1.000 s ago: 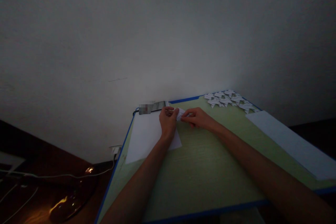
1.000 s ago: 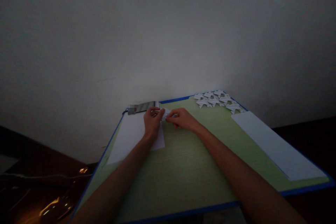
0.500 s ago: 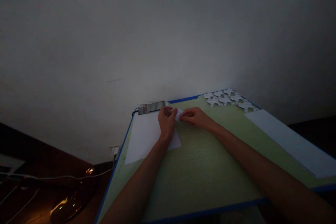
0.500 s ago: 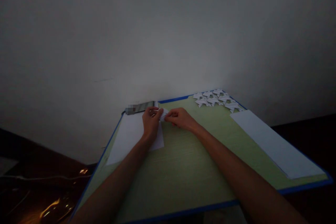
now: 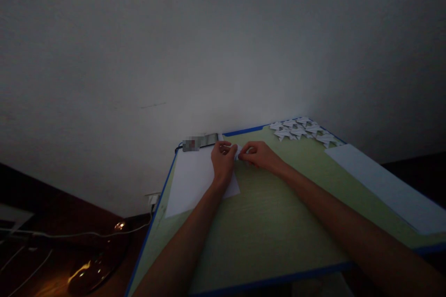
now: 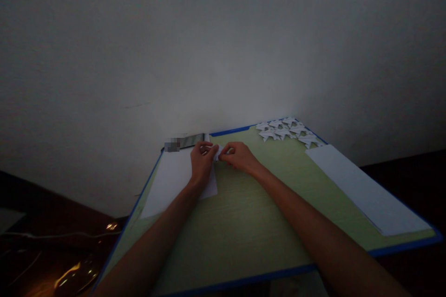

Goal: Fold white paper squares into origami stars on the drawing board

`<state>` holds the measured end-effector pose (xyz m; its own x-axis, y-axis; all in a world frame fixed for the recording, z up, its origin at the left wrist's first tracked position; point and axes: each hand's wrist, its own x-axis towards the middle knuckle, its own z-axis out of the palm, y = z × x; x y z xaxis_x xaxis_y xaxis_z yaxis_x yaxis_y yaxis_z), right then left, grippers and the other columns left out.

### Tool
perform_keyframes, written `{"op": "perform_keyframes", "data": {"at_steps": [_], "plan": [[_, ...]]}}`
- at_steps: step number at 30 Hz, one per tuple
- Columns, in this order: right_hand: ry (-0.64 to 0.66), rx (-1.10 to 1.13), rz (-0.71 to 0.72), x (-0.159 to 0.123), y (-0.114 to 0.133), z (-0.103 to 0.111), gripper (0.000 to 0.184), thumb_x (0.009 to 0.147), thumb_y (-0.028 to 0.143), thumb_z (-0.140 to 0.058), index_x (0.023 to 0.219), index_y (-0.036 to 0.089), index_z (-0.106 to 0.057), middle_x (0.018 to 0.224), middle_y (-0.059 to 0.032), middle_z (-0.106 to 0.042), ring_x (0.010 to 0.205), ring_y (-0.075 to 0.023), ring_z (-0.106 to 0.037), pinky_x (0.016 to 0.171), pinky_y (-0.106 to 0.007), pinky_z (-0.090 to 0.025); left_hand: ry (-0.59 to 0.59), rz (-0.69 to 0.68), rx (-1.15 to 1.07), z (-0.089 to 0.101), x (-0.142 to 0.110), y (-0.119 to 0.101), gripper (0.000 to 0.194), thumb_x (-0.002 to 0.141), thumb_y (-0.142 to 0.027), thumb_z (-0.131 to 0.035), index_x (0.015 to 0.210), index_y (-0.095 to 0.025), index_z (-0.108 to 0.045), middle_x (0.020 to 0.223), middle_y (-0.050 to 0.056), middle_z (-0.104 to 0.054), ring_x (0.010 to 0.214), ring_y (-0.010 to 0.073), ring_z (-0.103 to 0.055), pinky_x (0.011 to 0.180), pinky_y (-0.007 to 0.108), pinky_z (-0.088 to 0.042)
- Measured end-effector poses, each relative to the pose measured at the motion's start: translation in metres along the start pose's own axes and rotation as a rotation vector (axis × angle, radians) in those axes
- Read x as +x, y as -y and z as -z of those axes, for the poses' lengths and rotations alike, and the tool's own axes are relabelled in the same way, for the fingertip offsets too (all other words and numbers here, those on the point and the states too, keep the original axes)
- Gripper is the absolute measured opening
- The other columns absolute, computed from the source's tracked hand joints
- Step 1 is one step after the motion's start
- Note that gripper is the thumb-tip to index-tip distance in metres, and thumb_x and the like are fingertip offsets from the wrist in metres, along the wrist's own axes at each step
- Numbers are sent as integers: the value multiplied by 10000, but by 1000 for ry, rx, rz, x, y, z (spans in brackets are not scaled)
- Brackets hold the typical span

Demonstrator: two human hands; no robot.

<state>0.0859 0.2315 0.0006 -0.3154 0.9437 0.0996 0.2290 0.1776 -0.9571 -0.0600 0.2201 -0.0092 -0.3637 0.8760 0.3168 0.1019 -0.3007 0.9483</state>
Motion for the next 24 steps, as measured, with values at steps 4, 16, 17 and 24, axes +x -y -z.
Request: {"op": "perform_keyframes", "data": {"at_steps": [4,16,17,24], "plan": [[18,26,-43,1,0,0,113,734,208,-742,696,157,-649,469,54,-563,380,-69,-458,395,-190,-340,3,2,10,0,0,-1,229,703,-273,-752,844,-172,-602,623,-30,-582,567,127,-560,555,238,-422],[50,98,-71,0,3,-2,117,780,249,-711,732,151,-670,490,56,-565,382,-63,-426,409,-199,-306,-28,18,3,1,1,0,243,697,-284,-772,825,-169,-601,649,-14,-604,578,128,-575,541,231,-441],[63,112,-67,-1,4,-1,123,785,264,-711,755,147,-685,498,55,-567,387,-61,-424,412,-198,-306,-31,32,-7,2,2,0,257,693,-294,-777,829,-168,-599,654,-11,-609,578,131,-580,532,231,-440],[71,138,-45,-4,5,4,320,735,425,-774,907,157,-743,463,67,-539,412,-68,-439,413,-184,-290,-24,48,-46,2,1,-1,292,692,-318,-779,859,-163,-596,658,-12,-613,577,134,-594,533,238,-467]]}}
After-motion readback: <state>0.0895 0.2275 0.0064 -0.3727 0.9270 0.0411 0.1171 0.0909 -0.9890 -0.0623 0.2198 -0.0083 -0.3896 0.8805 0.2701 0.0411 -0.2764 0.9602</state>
